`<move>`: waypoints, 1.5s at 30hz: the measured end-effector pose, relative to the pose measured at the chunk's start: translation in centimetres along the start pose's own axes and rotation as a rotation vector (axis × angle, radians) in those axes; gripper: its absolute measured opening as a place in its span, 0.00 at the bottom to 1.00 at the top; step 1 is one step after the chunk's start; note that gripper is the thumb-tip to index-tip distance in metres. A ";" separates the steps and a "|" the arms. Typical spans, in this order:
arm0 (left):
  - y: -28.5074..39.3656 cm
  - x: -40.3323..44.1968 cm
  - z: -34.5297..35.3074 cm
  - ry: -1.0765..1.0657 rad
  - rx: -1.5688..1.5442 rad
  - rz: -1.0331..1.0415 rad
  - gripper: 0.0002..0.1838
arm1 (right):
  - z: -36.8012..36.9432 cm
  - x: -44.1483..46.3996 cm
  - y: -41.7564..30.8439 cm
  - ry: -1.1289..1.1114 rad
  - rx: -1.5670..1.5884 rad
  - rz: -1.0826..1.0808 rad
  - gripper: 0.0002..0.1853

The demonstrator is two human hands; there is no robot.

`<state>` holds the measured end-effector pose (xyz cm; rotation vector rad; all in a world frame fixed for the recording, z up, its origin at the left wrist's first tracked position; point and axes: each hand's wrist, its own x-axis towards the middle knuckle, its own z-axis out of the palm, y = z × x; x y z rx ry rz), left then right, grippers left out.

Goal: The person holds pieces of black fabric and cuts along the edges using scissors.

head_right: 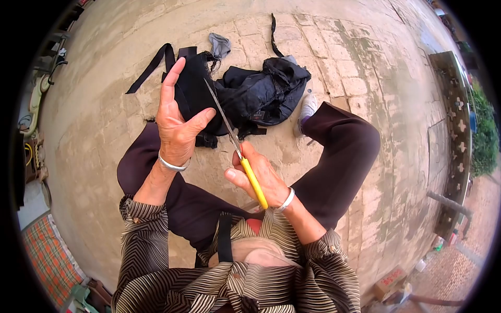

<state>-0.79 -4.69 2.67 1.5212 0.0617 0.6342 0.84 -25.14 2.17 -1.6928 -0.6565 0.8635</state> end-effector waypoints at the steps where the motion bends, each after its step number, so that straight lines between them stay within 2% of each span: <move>1: 0.0 0.0 0.0 0.004 0.001 -0.007 0.46 | 0.0 0.0 -0.1 0.006 -0.018 0.014 0.28; 8: -0.1 0.0 -0.2 0.021 0.010 -0.025 0.46 | 0.1 -0.2 0.1 0.010 -0.055 0.032 0.28; 20: -0.3 -0.4 0.2 0.003 0.033 -0.044 0.47 | 0.6 0.1 0.3 0.149 -0.195 -0.023 0.27; 25: 0.0 -0.4 0.3 -0.001 0.058 -0.004 0.47 | 0.7 0.0 -0.1 0.181 -0.160 0.053 0.26; 29: -0.1 -0.3 0.1 -0.004 0.121 0.054 0.46 | 0.5 0.0 0.5 0.105 -0.119 0.033 0.26; 32: -0.1 -0.4 0.2 -0.017 0.042 -0.038 0.47 | 0.6 0.2 0.3 0.052 -0.060 -0.015 0.28; 35: -0.1 -0.5 0.5 -0.031 0.049 0.009 0.49 | 0.4 0.2 0.0 0.014 -0.025 0.084 0.29; 38: -0.1 -0.6 0.5 -0.025 0.041 -0.010 0.50 | 0.4 0.3 0.3 0.047 -0.092 0.009 0.28; 40: -0.1 -0.6 0.5 -0.040 0.132 0.079 0.48 | 0.4 0.3 0.4 0.105 -0.095 -0.007 0.27; 45: 0.4 -0.8 0.9 -0.028 0.073 0.010 0.48 | 0.7 0.3 0.0 0.163 -0.105 0.067 0.26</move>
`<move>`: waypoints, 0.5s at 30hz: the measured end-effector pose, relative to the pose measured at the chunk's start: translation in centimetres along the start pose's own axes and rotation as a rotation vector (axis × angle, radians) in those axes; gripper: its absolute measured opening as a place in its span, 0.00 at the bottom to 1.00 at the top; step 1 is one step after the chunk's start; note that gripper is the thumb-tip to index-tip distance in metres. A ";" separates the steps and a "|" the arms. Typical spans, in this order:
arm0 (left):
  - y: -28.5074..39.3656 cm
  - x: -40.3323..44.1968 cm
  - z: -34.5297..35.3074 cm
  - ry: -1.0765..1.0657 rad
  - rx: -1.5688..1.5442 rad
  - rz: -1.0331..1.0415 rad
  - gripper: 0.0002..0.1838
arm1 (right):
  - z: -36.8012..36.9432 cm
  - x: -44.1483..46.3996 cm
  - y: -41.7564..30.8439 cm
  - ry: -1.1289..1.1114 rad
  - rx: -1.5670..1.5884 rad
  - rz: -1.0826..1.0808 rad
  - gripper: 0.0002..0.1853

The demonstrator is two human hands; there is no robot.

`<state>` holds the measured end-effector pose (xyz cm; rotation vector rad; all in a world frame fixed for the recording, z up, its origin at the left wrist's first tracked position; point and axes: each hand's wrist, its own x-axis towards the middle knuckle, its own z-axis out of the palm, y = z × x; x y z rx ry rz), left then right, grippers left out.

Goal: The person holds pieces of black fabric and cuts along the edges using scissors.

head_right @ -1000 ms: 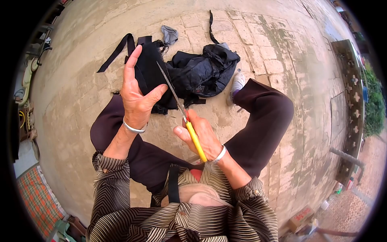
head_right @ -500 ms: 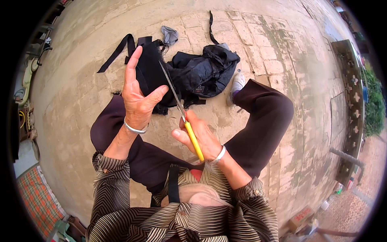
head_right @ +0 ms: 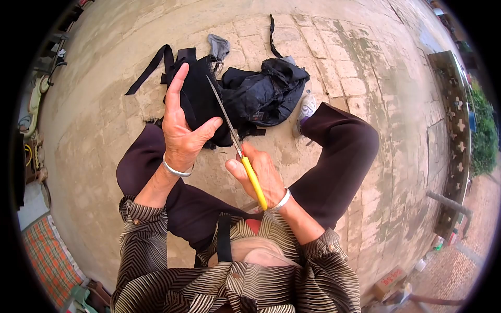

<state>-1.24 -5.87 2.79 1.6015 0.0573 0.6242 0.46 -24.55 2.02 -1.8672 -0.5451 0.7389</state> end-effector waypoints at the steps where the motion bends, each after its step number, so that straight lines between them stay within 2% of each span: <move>1: 0.1 0.0 0.1 0.007 -0.018 -0.020 0.48 | 0.1 -0.1 0.0 0.011 0.023 0.036 0.25; 5: 0.4 0.0 0.3 0.023 -0.092 -0.076 0.48 | 0.1 -0.2 -0.5 0.008 0.050 0.089 0.24; 7: 0.1 0.3 0.0 -0.028 -0.106 0.028 0.46 | 0.0 -0.1 -0.3 0.013 0.047 0.023 0.24; 11: 0.1 1.1 -1.7 -0.109 -0.201 -0.004 0.42 | -0.5 0.1 -0.1 0.015 -0.024 -0.076 0.25; 13: 0.1 1.6 -2.1 0.020 -0.411 -0.073 0.39 | -0.5 0.0 -0.1 0.007 -0.057 -0.090 0.26; 15: 0.1 1.8 -2.2 0.040 -0.437 -0.068 0.40 | -0.3 -0.2 0.2 0.000 -0.065 -0.092 0.27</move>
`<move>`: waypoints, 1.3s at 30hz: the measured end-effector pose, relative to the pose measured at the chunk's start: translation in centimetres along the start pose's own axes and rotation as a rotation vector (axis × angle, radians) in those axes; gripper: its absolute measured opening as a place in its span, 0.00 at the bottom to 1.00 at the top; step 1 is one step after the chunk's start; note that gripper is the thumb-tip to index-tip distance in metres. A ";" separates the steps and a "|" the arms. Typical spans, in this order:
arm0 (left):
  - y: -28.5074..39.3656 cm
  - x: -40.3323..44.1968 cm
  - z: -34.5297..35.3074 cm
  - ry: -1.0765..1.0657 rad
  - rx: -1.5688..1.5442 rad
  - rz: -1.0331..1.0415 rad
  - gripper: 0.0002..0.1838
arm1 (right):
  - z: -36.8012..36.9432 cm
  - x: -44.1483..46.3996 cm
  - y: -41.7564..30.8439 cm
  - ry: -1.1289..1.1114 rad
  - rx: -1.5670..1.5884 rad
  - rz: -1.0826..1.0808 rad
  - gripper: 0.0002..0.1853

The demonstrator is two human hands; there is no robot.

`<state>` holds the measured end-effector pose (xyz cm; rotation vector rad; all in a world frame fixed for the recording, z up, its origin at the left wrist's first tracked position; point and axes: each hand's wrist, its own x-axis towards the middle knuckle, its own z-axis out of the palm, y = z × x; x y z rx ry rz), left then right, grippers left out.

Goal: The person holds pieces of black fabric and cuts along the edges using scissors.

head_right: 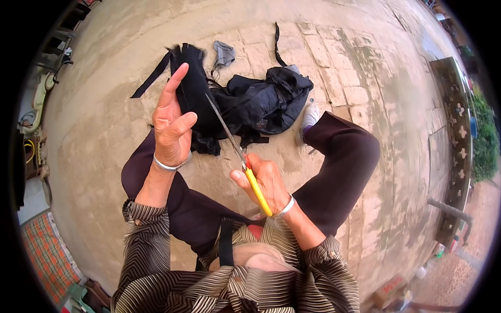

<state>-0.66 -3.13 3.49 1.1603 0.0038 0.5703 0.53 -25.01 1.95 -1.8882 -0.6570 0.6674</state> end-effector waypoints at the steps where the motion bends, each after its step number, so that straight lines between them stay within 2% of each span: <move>1: -0.1 0.1 -0.1 -0.002 0.056 0.047 0.40 | 0.0 0.0 0.1 -0.008 -0.008 0.003 0.27; 3: -0.3 0.1 -0.3 -0.041 0.177 0.137 0.41 | 0.1 0.1 -0.2 0.000 -0.016 -0.007 0.27; 8: -0.4 -0.6 0.5 -0.051 0.192 0.087 0.39 | 0.0 0.0 -0.5 0.022 -0.030 -0.012 0.27; 11: 0.3 -0.6 0.5 -0.037 0.043 -0.149 0.33 | 0.0 -0.1 -0.1 0.031 -0.055 -0.033 0.27; 12: 0.3 -0.6 0.2 -0.038 0.043 -0.149 0.33 | -0.1 -0.1 -0.1 0.022 -0.069 -0.039 0.27; 14: 0.1 -0.4 -0.2 -0.078 -0.233 -0.349 0.32 | -0.3 -0.2 -0.2 0.012 -0.082 -0.045 0.27; 18: -0.3 -0.3 -0.5 -0.063 -0.183 -0.315 0.34 | -0.4 -0.3 -0.4 -0.026 -0.085 -0.009 0.26; 21: 0.0 0.0 -0.2 -0.059 0.266 -0.082 0.37 | -0.2 -0.3 0.1 -0.022 -0.079 0.007 0.26; 24: 0.2 -0.4 0.5 -0.053 0.242 -0.134 0.43 | -0.1 -0.3 -0.2 -0.024 -0.064 0.031 0.26; 27: 0.4 -0.5 1.0 -0.040 0.257 -0.091 0.45 | -0.2 -0.3 -0.4 -0.050 -0.059 0.042 0.25; 29: 0.5 -0.5 1.1 -0.034 0.269 -0.086 0.45 | 0.0 -0.5 -0.2 -0.067 -0.058 0.038 0.25; 35: 0.2 -1.0 1.6 -0.008 0.272 -0.075 0.46 | 0.2 -0.3 0.7 -0.152 0.230 -0.002 0.23; 39: 0.0 -1.1 1.6 0.003 0.270 -0.067 0.47 | -0.2 -0.1 0.3 -0.184 0.222 0.057 0.24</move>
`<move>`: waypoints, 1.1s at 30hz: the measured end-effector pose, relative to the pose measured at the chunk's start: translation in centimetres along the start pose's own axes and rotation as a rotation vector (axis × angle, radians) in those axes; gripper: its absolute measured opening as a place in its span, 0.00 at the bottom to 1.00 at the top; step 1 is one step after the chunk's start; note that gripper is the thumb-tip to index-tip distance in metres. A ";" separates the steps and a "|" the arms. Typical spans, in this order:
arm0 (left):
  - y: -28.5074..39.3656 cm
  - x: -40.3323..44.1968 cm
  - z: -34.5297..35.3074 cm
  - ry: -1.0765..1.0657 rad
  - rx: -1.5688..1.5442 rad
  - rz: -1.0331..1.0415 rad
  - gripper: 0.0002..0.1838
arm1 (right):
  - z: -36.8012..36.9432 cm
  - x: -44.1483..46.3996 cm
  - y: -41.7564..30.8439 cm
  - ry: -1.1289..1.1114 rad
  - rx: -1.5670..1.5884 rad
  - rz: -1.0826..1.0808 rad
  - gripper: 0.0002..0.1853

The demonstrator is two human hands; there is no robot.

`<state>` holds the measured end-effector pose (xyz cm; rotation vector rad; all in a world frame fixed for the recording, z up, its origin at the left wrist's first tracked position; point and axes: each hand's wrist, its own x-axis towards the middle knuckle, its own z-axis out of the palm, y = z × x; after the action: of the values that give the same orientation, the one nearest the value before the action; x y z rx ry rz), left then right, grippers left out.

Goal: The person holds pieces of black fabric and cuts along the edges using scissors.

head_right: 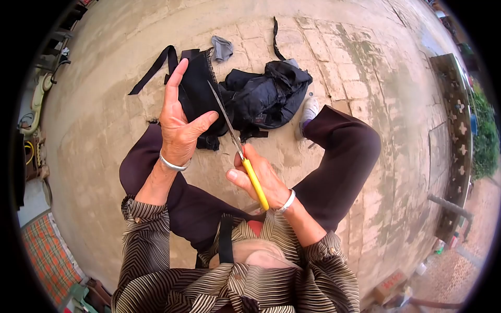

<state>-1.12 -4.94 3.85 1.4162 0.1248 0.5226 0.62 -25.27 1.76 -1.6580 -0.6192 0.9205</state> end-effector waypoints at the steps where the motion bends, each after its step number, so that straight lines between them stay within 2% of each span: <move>1: -0.1 0.0 -0.1 0.000 -0.001 -0.001 0.47 | 0.1 0.1 0.0 0.025 -0.034 -0.035 0.25; 3: -0.5 0.0 -0.2 -0.018 0.064 0.082 0.47 | 0.1 0.2 0.0 0.051 -0.068 -0.069 0.26; 11: -0.8 0.0 -0.1 -0.004 0.065 0.104 0.47 | 0.5 0.2 -0.4 0.155 -0.173 -0.028 0.27; 18: -0.9 0.0 -0.2 -0.010 0.094 0.147 0.47 | 0.3 0.0 -0.6 0.124 -0.158 0.056 0.27; 20: -0.9 0.1 -0.3 -0.006 0.095 0.138 0.48 | 0.4 0.1 -0.5 0.104 -0.154 -0.053 0.26; 24: -1.1 -0.1 -0.2 -0.019 0.077 0.120 0.50 | 0.6 0.4 -0.2 0.085 -0.108 -0.092 0.26; 26: -0.9 -0.2 0.0 -0.028 0.071 0.123 0.50 | 0.6 0.4 -0.6 0.070 -0.108 -0.006 0.33; 27: -0.8 -0.2 0.1 -0.037 0.066 0.127 0.50 | 0.6 0.4 -0.5 0.070 -0.109 -0.006 0.33; 29: -0.8 -0.3 0.0 -0.038 0.103 0.151 0.49 | 0.5 0.5 -0.2 0.105 -0.113 -0.076 0.27; 33: -0.7 -0.3 0.2 -0.036 0.116 0.171 0.49 | 0.6 0.5 -0.4 0.144 -0.134 -0.050 0.27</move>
<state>-1.14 -5.31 3.11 1.5574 0.0053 0.6385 0.48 -24.43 1.92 -1.8023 -0.6322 0.7299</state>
